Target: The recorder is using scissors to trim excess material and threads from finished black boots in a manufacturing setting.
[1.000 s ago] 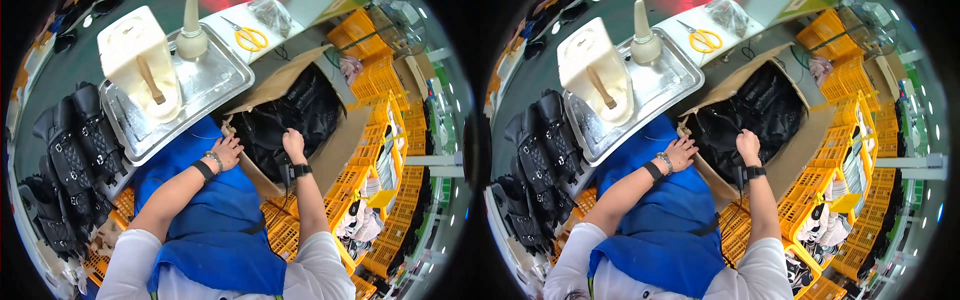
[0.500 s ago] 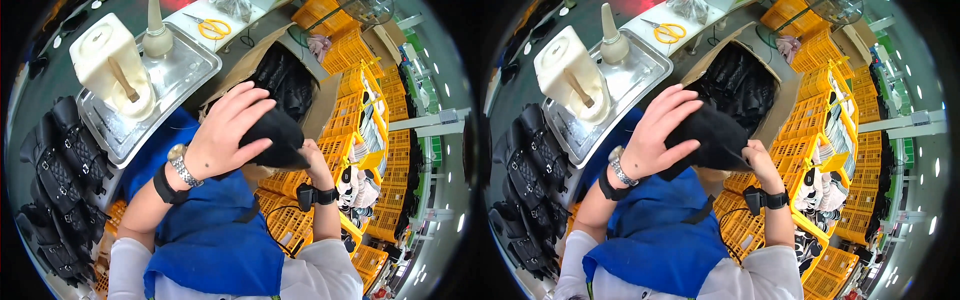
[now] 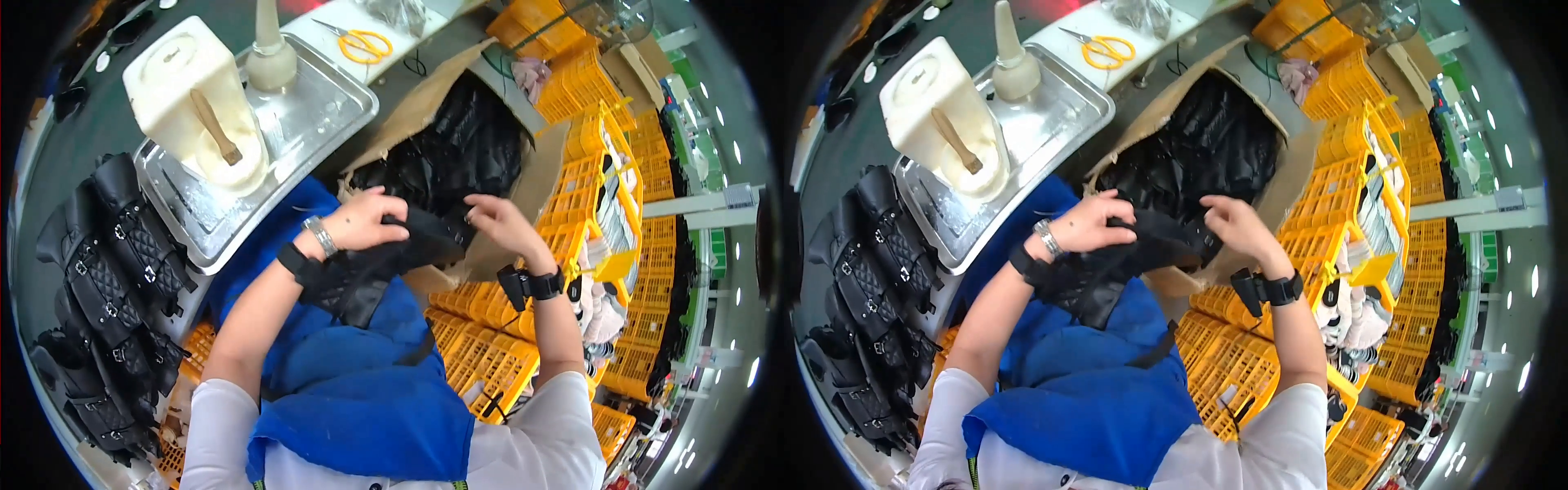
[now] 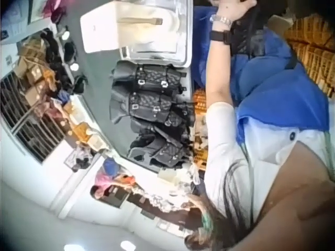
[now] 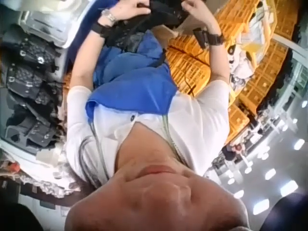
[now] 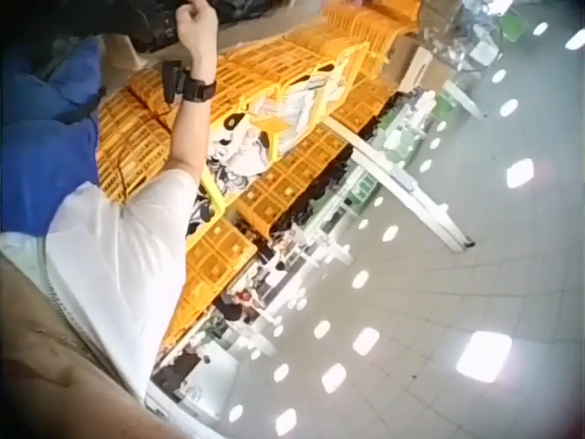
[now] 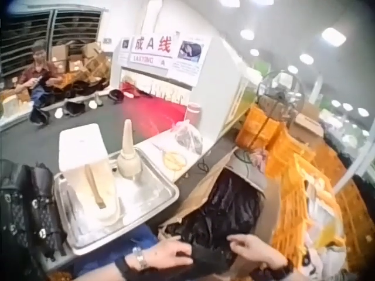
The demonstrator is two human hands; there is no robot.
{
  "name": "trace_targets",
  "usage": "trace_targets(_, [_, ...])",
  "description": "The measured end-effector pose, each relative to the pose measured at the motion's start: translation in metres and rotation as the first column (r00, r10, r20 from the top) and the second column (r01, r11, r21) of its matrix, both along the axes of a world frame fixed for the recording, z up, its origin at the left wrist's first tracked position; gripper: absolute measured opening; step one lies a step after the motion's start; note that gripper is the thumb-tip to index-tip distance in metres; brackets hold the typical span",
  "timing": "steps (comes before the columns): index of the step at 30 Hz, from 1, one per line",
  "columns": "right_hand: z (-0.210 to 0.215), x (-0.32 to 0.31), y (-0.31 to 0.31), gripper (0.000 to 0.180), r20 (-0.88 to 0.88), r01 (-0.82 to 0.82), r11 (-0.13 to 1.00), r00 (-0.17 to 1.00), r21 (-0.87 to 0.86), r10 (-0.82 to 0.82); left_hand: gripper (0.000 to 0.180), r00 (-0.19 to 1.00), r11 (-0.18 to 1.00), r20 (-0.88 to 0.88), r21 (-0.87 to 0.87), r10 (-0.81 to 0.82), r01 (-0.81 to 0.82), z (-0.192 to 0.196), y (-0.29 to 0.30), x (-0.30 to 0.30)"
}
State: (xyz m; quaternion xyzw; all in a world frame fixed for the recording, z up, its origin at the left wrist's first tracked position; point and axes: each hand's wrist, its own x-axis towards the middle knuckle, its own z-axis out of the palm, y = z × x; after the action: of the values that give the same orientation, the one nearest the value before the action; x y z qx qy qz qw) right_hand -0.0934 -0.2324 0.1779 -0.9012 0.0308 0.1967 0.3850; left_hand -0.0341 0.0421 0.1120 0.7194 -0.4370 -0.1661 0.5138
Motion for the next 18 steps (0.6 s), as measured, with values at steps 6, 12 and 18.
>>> trace_targets(6, [0.054,0.145,0.053,0.026,0.353,-0.114,0.993,0.928,-0.03,0.117,0.017,0.986,0.996,0.164,0.087,-0.003,-0.011,-0.003,-0.022,-0.018])
trace_targets(12, [-0.003,0.304,0.109,0.043,0.359,-0.283,0.794,0.775,-0.538,0.52,0.02,0.944,0.992,0.313,0.032,0.104,-0.12,0.0,-0.024,-0.033])
trace_targets(18, [-0.039,0.338,0.143,0.053,0.281,-0.108,0.791,0.899,-0.602,0.336,0.02,0.931,0.992,0.357,0.067,0.078,-0.108,0.011,-0.016,-0.037])
